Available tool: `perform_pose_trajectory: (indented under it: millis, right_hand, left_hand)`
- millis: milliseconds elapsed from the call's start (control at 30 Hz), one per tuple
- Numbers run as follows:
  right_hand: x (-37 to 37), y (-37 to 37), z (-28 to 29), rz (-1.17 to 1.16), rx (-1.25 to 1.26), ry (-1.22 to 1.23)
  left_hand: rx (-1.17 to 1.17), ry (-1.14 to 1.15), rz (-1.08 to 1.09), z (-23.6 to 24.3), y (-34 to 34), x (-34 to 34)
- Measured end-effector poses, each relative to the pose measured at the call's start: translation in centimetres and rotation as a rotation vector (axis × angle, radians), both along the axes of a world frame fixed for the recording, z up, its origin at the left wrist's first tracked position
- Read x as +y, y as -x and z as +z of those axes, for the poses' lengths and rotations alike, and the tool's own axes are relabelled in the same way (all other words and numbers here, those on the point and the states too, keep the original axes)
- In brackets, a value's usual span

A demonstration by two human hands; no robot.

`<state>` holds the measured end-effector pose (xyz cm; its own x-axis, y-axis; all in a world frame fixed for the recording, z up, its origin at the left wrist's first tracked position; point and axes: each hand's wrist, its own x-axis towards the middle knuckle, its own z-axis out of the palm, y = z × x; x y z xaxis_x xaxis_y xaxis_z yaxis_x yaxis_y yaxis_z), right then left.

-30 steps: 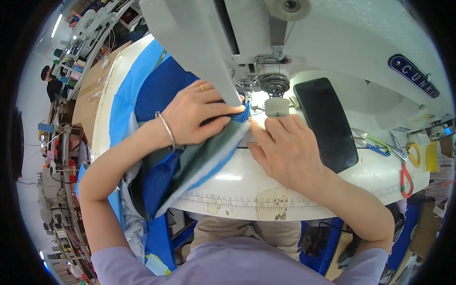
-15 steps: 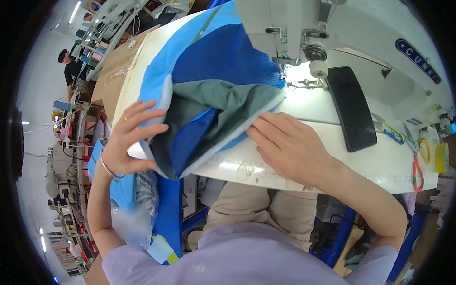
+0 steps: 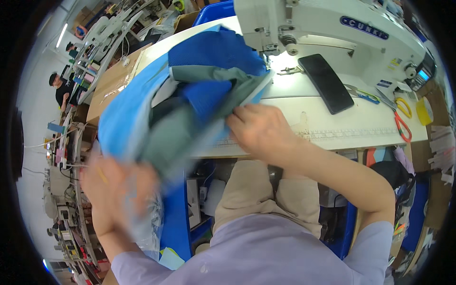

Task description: The person uses a sewing machine to stitch the edges of a blue and green fabric bag. They guide the fabric under the needle, aligning the seams and periodically adjusting the bag's position to sew different sections. The person also turns the bag inside out to inspect the interior and the stitching.

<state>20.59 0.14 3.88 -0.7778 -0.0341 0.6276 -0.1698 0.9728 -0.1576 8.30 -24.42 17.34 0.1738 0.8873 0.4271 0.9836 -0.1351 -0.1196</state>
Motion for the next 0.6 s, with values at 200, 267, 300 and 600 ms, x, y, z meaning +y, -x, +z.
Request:
perform_pose_trajectory:
  millis: [200,267,300,600]
  right_hand:
    - [-1.9,-6.1,-4.0,0.076,-0.085,-0.043]
    - [-2.3,-6.0,-3.9,0.058,-0.006,-0.006]
    - [-2.0,-5.8,-3.8,0.047,0.037,0.000]
    - [-0.7,-8.2,-4.7,0.019,0.028,-0.014]
  left_hand:
    - [-0.468,0.414,-0.240,-4.7,-3.5,3.4]
    - [-0.500,-0.006,-0.166,-5.2,-1.4,7.8]
    - [-0.352,-0.061,-0.189,-6.1,0.2,10.4]
    - [-0.168,0.292,-0.117,-13.0,14.9,15.2]
